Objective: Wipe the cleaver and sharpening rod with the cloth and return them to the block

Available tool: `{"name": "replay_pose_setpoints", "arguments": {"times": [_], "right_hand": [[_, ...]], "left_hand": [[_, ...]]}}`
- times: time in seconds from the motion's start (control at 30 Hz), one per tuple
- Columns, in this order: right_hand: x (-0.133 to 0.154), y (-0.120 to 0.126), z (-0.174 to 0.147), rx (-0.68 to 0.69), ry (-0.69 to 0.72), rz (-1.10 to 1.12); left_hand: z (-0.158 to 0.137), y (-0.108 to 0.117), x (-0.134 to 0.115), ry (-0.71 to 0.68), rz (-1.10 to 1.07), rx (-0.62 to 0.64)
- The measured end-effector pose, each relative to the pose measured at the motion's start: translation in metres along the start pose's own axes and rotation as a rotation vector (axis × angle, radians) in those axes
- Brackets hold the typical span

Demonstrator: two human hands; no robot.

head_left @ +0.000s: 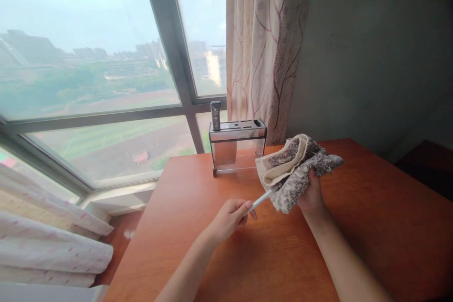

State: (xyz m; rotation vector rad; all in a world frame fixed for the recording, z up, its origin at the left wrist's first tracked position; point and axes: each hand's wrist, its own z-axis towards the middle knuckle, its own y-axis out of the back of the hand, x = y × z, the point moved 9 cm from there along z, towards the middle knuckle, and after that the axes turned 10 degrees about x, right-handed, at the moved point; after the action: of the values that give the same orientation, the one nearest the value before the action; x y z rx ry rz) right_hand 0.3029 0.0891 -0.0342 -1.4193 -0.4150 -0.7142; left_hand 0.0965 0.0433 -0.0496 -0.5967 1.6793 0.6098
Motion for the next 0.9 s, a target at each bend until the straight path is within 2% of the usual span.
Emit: {"name": "replay_pose_setpoints", "arguments": {"times": [0.1, 0.27, 0.33, 0.53, 0.73, 0.9], "right_hand": [[-0.006, -0.001, 0.000, -0.009, -0.033, 0.002], [-0.005, 0.000, -0.001, -0.138, 0.029, -0.058], [-0.003, -0.003, -0.003, -0.148, 0.059, -0.071], [-0.001, -0.011, -0.004, -0.051, 0.106, -0.070], [-0.003, -0.011, -0.001, -0.013, 0.091, -0.093], [-0.010, -0.011, -0.002, -0.020, 0.031, -0.076]], "left_hand": [[0.001, 0.003, 0.000, -0.005, 0.040, -0.022], [-0.006, 0.032, -0.011, -0.094, 0.418, -0.339], [-0.010, 0.037, -0.013, -0.103, 0.502, -0.396], [-0.009, 0.032, -0.009, -0.109, 0.456, -0.336], [-0.005, 0.034, 0.003, -0.087, 0.214, -0.300], [-0.001, 0.021, 0.004, -0.097, -0.012, -0.215]]}}
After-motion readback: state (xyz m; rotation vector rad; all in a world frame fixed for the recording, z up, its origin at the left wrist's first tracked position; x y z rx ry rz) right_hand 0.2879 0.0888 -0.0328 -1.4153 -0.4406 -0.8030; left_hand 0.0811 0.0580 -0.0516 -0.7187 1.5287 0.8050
